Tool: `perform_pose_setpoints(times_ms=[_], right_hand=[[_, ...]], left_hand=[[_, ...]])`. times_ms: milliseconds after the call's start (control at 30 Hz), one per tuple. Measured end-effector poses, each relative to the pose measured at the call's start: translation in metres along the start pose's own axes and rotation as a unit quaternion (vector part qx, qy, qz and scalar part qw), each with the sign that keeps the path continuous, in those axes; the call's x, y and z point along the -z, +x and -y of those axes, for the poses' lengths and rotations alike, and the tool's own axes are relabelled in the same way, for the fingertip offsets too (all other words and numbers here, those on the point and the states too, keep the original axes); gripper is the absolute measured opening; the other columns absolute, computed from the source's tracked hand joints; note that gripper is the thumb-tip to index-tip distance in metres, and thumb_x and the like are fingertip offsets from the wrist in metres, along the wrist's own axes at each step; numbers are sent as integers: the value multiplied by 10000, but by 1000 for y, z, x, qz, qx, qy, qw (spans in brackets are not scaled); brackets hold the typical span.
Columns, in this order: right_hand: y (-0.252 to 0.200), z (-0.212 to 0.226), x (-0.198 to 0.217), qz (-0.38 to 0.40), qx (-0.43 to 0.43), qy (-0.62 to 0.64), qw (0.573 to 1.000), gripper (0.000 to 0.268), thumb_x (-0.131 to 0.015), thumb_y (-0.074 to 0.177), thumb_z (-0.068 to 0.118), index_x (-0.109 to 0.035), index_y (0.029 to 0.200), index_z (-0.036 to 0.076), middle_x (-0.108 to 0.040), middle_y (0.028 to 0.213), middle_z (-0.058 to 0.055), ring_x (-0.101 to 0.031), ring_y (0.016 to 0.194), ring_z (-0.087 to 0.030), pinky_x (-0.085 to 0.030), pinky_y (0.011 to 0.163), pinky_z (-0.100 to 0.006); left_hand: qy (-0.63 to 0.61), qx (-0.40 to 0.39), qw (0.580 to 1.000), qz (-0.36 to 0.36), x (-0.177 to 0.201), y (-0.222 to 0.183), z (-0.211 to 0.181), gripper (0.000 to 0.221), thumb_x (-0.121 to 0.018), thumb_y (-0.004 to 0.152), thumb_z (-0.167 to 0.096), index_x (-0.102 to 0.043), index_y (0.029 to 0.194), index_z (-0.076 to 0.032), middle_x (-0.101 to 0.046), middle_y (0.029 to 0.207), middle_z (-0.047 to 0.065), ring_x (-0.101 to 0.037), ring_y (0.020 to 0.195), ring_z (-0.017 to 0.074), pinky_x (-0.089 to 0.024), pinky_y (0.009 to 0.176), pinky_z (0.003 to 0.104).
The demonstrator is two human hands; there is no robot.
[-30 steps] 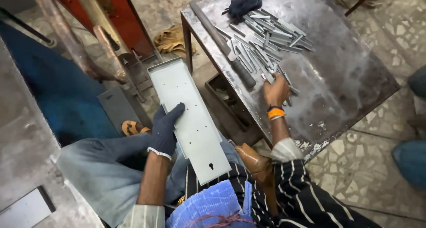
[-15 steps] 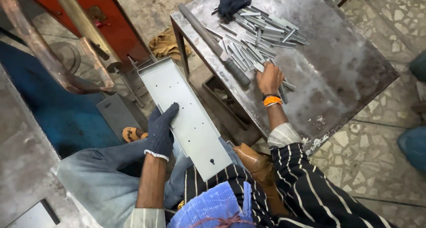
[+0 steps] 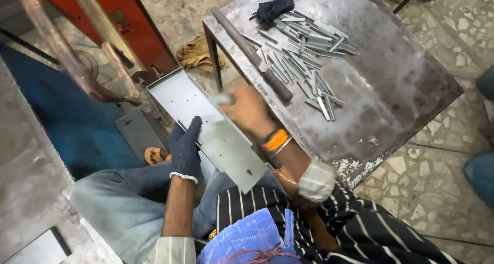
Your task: Using a spot welding machine to join metal plates and strips at a manual workstation.
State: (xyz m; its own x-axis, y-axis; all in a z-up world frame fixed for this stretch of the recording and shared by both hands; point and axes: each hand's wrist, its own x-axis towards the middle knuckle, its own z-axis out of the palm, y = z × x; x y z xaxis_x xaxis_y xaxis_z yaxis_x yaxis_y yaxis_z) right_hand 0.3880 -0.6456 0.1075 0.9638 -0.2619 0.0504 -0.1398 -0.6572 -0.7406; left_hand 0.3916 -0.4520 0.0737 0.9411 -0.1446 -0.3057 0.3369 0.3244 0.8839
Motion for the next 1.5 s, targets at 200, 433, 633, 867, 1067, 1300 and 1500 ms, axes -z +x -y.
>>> perform_pose_setpoints(times_ms=[200,433,633,867,1067,1300,1500], right_hand=[[-24,56,-69,74,69,-158,982,277,-834,770,325,-755,947,128,-749,811,-148,-735,806,-355,-539,712,-500],[-31,70,-104,90,117,-40,988,218,-743,832,238,-730,1000,101,-747,879,-157,-722,858,-378,-535,752,-508],[-32,94,-140,16,205,41,978,160,-666,951,161,-660,1006,11,-666,1000,-168,-652,963,-387,-522,831,-495],[-49,127,-146,58,241,-96,964,137,-658,864,84,-677,988,29,-661,1049,-151,-656,1001,-350,-536,779,-499],[-49,119,-147,70,269,-97,956,320,-618,799,7,-638,1117,34,-647,1129,-149,-656,1058,-359,-551,836,-497],[-31,129,-119,-88,190,-55,976,472,-740,726,205,-586,1125,5,-651,1091,-234,-660,926,-420,-523,688,-515],[-27,111,-123,40,194,-116,973,228,-653,946,285,-683,1004,66,-751,906,-152,-716,804,-381,-545,736,-506]], left_hand=[[144,-49,983,-107,79,35,61,262,-723,982,-144,-719,1073,101,-711,1017,164,-609,843,187,-485,694,337],[10,-48,993,-109,87,0,13,338,-675,880,-98,-663,1203,-2,-737,1060,69,-693,878,173,-562,739,303],[-21,-117,984,-133,102,-14,-8,372,-687,870,-65,-662,1228,35,-740,1131,86,-708,950,193,-572,826,308],[19,-178,966,-186,117,-20,-17,310,-704,921,-81,-679,1196,61,-741,1135,104,-697,971,188,-551,857,314],[79,-186,959,-196,120,-25,-20,284,-713,920,-97,-697,1150,68,-748,1091,104,-687,930,178,-543,833,324],[17,-180,966,-185,126,-27,-25,293,-764,923,-129,-699,1152,42,-737,1034,75,-668,862,148,-542,762,311],[-86,-147,970,-174,119,-27,-29,326,-778,887,-113,-692,1168,27,-744,1039,78,-690,851,160,-560,744,311]])
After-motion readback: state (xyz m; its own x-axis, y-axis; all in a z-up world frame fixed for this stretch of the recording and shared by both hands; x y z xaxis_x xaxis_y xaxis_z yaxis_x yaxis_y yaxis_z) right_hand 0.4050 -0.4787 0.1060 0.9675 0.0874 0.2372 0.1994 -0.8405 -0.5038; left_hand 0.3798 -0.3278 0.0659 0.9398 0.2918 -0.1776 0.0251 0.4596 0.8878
